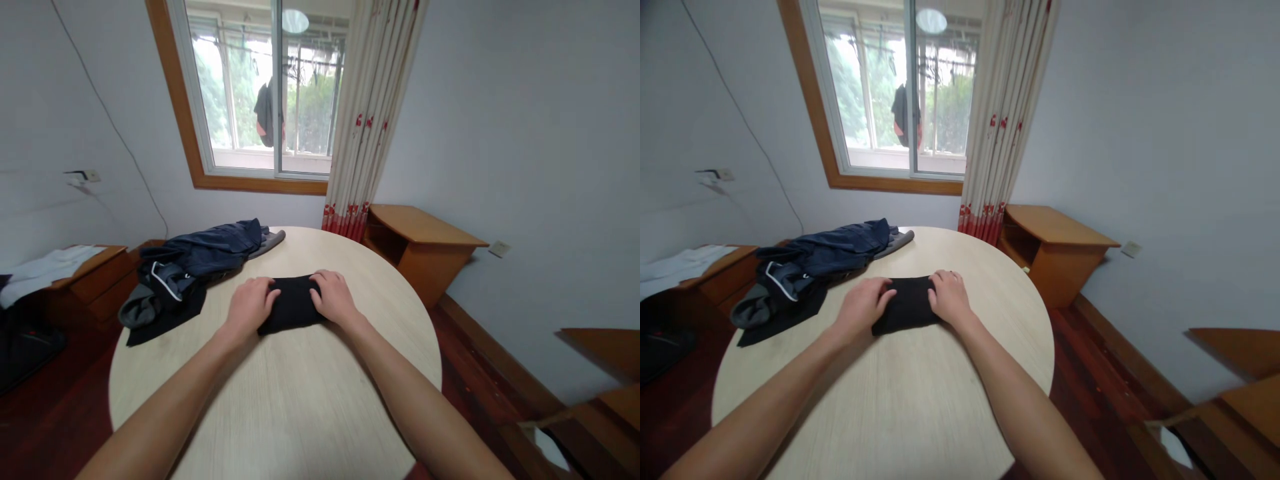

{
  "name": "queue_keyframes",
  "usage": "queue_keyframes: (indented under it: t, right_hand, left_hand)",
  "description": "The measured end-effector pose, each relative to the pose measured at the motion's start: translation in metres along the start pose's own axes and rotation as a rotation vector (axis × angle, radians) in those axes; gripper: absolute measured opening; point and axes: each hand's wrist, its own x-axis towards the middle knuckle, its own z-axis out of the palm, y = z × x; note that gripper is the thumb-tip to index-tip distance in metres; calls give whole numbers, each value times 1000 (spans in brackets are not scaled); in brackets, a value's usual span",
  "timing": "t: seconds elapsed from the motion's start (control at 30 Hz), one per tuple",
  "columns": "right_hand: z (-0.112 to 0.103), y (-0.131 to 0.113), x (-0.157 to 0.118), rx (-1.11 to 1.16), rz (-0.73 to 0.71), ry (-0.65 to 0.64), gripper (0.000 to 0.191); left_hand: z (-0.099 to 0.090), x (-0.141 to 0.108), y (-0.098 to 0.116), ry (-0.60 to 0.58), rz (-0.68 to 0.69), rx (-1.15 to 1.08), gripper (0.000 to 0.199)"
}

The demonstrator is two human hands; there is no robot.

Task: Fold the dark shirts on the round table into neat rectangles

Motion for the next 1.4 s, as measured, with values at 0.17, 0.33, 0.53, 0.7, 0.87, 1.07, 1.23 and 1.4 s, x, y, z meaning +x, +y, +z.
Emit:
queue_keyframes:
  t: [0.17,0.33,0.53,0.7,0.87,1.07,1.23,1.4]
  right_hand:
    - [33,-10,6,91,-134,-214,51]
    - [44,14,14,70,22,-290,61]
    - [43,50,20,98,262,-335,69]
    - [38,64,15,119,351,-287,61]
    - [29,47,11,54,304,-56,50]
    - [32,34,4,91,231,-209,52]
    - [34,52,4,107,391,-249,53]
    - [26,54,4,47,411,-183,54]
  left_hand:
    - [48,1,15,-191,176,79,55]
    - [59,4,-6,-215,74,156,65]
    - [45,6,-14,-266,-65,159,71]
    - [38,8,-24,-274,-162,188,73]
    - [36,-1,-21,-177,-79,220,82]
    - [28,-4,-27,-463,195,149,110]
    - [11,5,-49,-483,104,181,94]
    - [0,10,-62,-287,42,103,68]
